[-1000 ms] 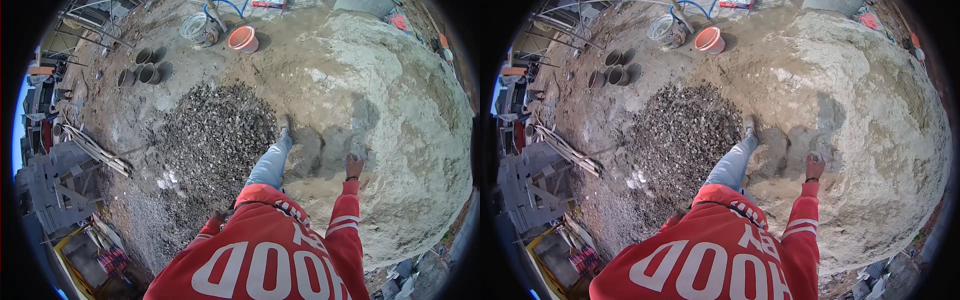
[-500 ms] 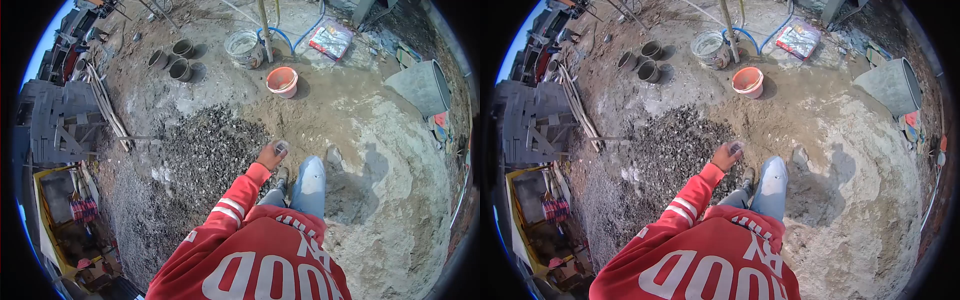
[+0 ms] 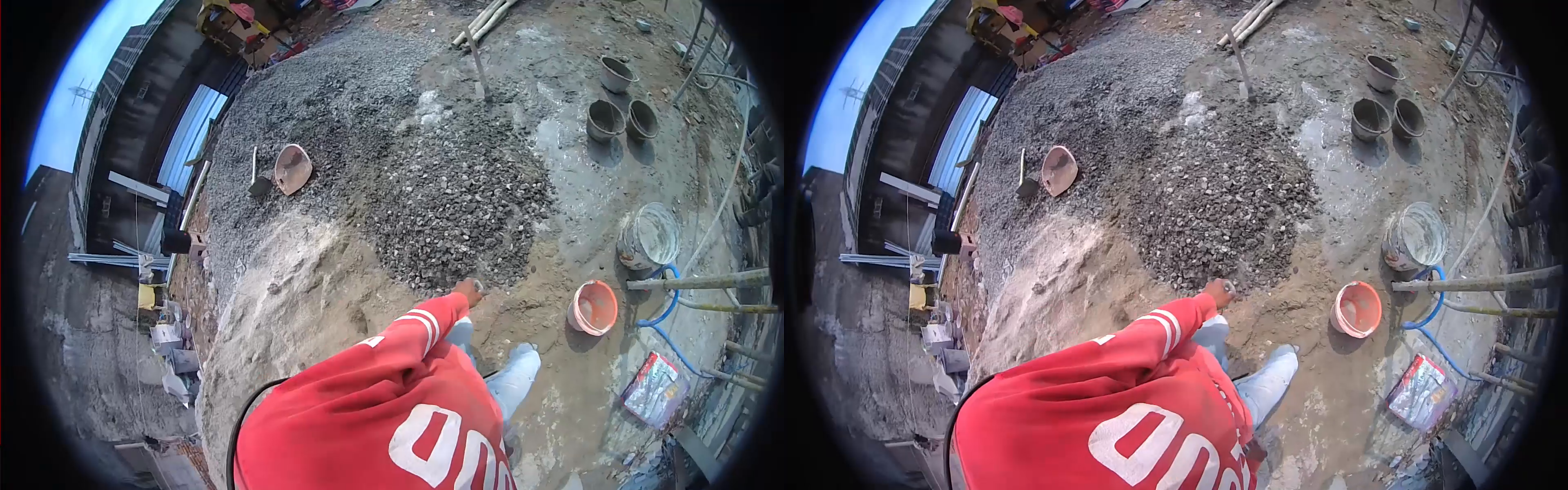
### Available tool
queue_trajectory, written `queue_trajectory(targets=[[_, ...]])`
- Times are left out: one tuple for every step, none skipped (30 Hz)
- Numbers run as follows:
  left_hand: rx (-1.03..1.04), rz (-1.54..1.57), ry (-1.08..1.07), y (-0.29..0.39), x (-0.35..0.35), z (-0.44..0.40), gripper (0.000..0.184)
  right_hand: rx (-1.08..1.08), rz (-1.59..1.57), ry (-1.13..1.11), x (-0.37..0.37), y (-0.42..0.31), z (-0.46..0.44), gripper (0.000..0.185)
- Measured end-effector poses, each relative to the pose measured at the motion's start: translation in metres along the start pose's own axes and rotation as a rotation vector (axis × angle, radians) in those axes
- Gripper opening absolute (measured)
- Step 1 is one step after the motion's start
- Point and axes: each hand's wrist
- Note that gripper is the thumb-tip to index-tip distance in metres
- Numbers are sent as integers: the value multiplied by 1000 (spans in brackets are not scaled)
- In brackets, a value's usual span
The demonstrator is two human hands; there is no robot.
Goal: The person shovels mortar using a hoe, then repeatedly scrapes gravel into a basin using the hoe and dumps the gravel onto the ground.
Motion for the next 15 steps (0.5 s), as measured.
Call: queue_trajectory(targets=[[64,8,26,-2,-18,23,19,22,36,5,-50,-7,-25,19],[31,57,65,-17,-29,38,19,42,62,14,-98,-14,-55,20],[118,56,140,-30,-36,54,19,57,71,27,-145,-29,-86,20],[204,55,215,-44,-40,70,18,1,118,-371,-206,-55,-94,20],[55,191,198,-52,-48,93,18,88,43,157,-220,-108,-102,20],[-87,328,171,-63,-56,115,18,79,-17,269,-230,-168,-95,20],[-157,481,235,-92,-47,125,19,51,-66,344,-235,-224,-85,19],[-225,632,295,-129,-27,131,20,17,-87,401,-240,-275,-82,19],[-294,588,365,-169,-6,137,22,-34,-109,443,-241,-322,-75,18],[-363,539,429,-204,16,147,24,-65,-81,444,-225,-373,-69,18],[-472,640,377,-229,31,164,26,-160,-16,428,-207,-416,-63,17],[-577,739,318,-253,48,182,29,-252,49,411,-180,-454,-58,17],[-700,663,357,-280,72,193,33,-364,40,387,-143,-488,-53,18],[-799,484,343,-255,48,226,23,-383,6,302,-105,-517,-52,17],[-849,649,231,-288,68,233,28,-452,57,207,-65,-539,-56,12]])
Point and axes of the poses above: each hand's wrist, its own z-axis away from the middle knuckle, its own x-axis out of the palm, y = z × x, and after that the axes turned 5 degrees about -y, right-handed
